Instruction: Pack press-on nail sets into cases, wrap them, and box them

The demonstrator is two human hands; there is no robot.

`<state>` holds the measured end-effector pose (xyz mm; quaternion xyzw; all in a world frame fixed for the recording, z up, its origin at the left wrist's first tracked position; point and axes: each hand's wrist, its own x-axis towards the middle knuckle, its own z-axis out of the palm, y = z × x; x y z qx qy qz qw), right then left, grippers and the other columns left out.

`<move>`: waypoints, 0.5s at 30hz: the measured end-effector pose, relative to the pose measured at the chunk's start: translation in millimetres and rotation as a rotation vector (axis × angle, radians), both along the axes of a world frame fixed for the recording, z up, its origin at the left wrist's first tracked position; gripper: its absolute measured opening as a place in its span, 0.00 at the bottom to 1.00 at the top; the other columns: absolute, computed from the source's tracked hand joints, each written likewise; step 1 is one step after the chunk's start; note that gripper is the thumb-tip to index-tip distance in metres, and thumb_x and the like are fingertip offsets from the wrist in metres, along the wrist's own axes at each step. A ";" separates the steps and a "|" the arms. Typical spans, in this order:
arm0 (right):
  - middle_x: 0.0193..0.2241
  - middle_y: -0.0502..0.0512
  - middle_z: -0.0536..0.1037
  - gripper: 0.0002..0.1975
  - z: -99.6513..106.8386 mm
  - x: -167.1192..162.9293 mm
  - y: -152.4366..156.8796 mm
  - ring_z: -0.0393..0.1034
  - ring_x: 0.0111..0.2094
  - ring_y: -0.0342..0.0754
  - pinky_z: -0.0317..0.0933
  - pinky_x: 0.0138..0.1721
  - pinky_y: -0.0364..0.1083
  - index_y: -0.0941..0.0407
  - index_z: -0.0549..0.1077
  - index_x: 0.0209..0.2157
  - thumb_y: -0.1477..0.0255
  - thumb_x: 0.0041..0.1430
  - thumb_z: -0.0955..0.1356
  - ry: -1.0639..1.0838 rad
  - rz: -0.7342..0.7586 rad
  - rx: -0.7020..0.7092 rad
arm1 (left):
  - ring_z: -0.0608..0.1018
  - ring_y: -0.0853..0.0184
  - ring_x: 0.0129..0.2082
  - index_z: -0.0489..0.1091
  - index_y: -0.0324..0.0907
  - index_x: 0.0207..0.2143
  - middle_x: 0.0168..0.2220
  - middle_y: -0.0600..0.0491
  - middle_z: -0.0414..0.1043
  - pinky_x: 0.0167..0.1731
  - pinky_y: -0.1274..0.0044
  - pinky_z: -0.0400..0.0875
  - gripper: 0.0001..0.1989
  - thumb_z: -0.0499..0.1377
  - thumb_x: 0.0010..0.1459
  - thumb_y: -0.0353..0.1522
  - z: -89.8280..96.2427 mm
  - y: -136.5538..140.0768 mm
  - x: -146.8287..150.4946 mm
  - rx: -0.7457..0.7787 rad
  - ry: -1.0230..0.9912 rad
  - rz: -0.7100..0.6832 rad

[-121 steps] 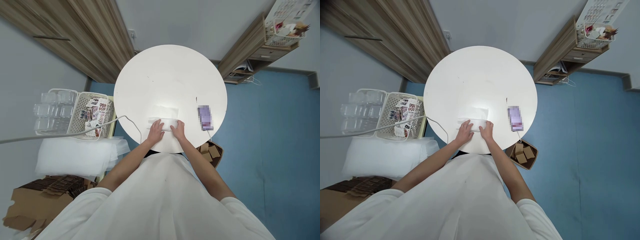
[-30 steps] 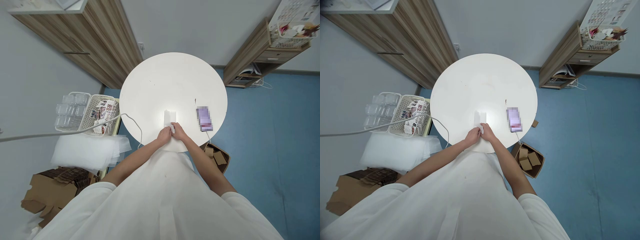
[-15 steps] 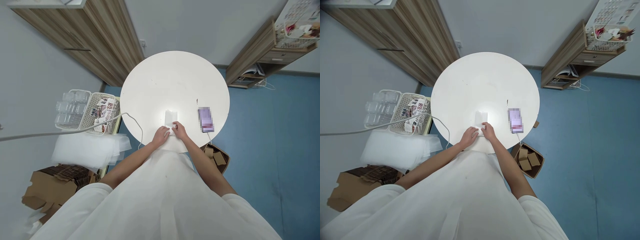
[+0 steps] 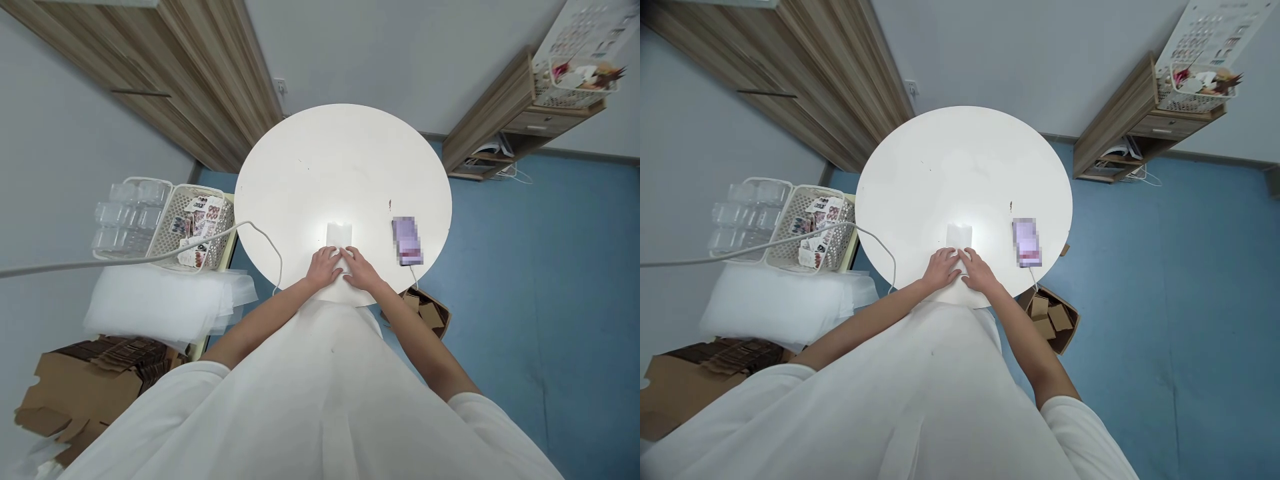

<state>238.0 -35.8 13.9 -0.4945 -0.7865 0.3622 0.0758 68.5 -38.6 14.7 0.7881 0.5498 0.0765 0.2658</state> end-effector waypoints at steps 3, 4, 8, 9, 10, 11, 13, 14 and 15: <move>0.56 0.63 0.55 0.40 4.9 -12.4 5.0 0.61 0.46 0.56 0.62 0.39 0.52 0.54 0.50 0.58 0.76 0.44 0.70 -0.166 0.064 0.059 | 0.59 0.54 0.55 0.65 0.46 0.47 0.53 0.46 0.59 0.51 0.62 0.56 0.18 0.56 0.52 0.36 1.1 3.2 -0.4 -0.006 -0.037 0.007; 0.54 0.64 0.58 0.38 5.4 -16.9 7.4 0.62 0.45 0.55 0.63 0.38 0.51 0.55 0.52 0.56 0.77 0.44 0.70 -0.200 0.061 0.066 | 0.59 0.54 0.55 0.65 0.45 0.47 0.53 0.46 0.59 0.51 0.62 0.57 0.18 0.56 0.52 0.36 1.0 4.6 -0.6 -0.012 -0.062 0.008; 0.48 0.63 0.62 0.29 7.0 -26.0 15.6 0.64 0.40 0.53 0.62 0.34 0.49 0.58 0.58 0.50 0.78 0.44 0.69 -0.246 0.062 0.071 | 0.62 0.56 0.53 0.66 0.43 0.44 0.51 0.46 0.61 0.51 0.64 0.60 0.19 0.59 0.47 0.33 0.2 10.8 -3.0 -0.057 -0.169 0.003; 0.47 0.63 0.62 0.28 8.1 -25.6 16.5 0.65 0.39 0.53 0.62 0.33 0.49 0.58 0.59 0.48 0.78 0.44 0.69 -0.246 0.066 0.065 | 0.63 0.56 0.52 0.66 0.42 0.42 0.50 0.46 0.61 0.51 0.65 0.60 0.18 0.59 0.46 0.32 0.6 11.8 -4.0 -0.070 -0.193 0.005; 0.46 0.63 0.62 0.27 9.5 -24.2 16.9 0.65 0.38 0.52 0.62 0.33 0.48 0.59 0.60 0.47 0.77 0.44 0.69 -0.243 0.073 0.054 | 0.63 0.56 0.52 0.66 0.42 0.41 0.49 0.46 0.62 0.51 0.65 0.60 0.18 0.59 0.45 0.32 1.5 12.2 -5.3 -0.085 -0.214 0.008; 0.45 0.63 0.63 0.26 11.2 -22.0 16.6 0.65 0.36 0.52 0.62 0.32 0.48 0.59 0.60 0.46 0.76 0.43 0.69 -0.235 0.081 0.035 | 0.64 0.57 0.51 0.65 0.42 0.40 0.48 0.47 0.63 0.51 0.65 0.61 0.17 0.59 0.44 0.31 2.9 11.9 -6.7 -0.106 -0.233 0.012; 0.45 0.61 0.63 0.26 14.3 -16.0 14.8 0.66 0.33 0.50 0.62 0.31 0.48 0.59 0.62 0.46 0.72 0.42 0.70 -0.206 0.101 -0.023 | 0.67 0.59 0.48 0.65 0.42 0.40 0.46 0.48 0.66 0.49 0.67 0.63 0.17 0.59 0.44 0.31 7.2 9.5 -10.1 -0.171 -0.267 0.022; 0.44 0.60 0.64 0.27 15.6 -12.8 13.8 0.66 0.33 0.49 0.61 0.31 0.48 0.58 0.62 0.45 0.70 0.41 0.71 -0.186 0.107 -0.060 | 0.68 0.60 0.46 0.65 0.43 0.39 0.44 0.49 0.67 0.48 0.67 0.64 0.16 0.58 0.45 0.32 9.9 7.7 -11.8 -0.216 -0.283 0.025; 0.44 0.59 0.64 0.27 16.5 -9.6 13.1 0.66 0.33 0.49 0.61 0.31 0.47 0.57 0.63 0.45 0.68 0.41 0.71 -0.160 0.110 -0.096 | 0.69 0.61 0.44 0.65 0.43 0.39 0.43 0.50 0.68 0.46 0.68 0.64 0.15 0.58 0.46 0.33 12.8 5.7 -13.5 -0.266 -0.299 0.031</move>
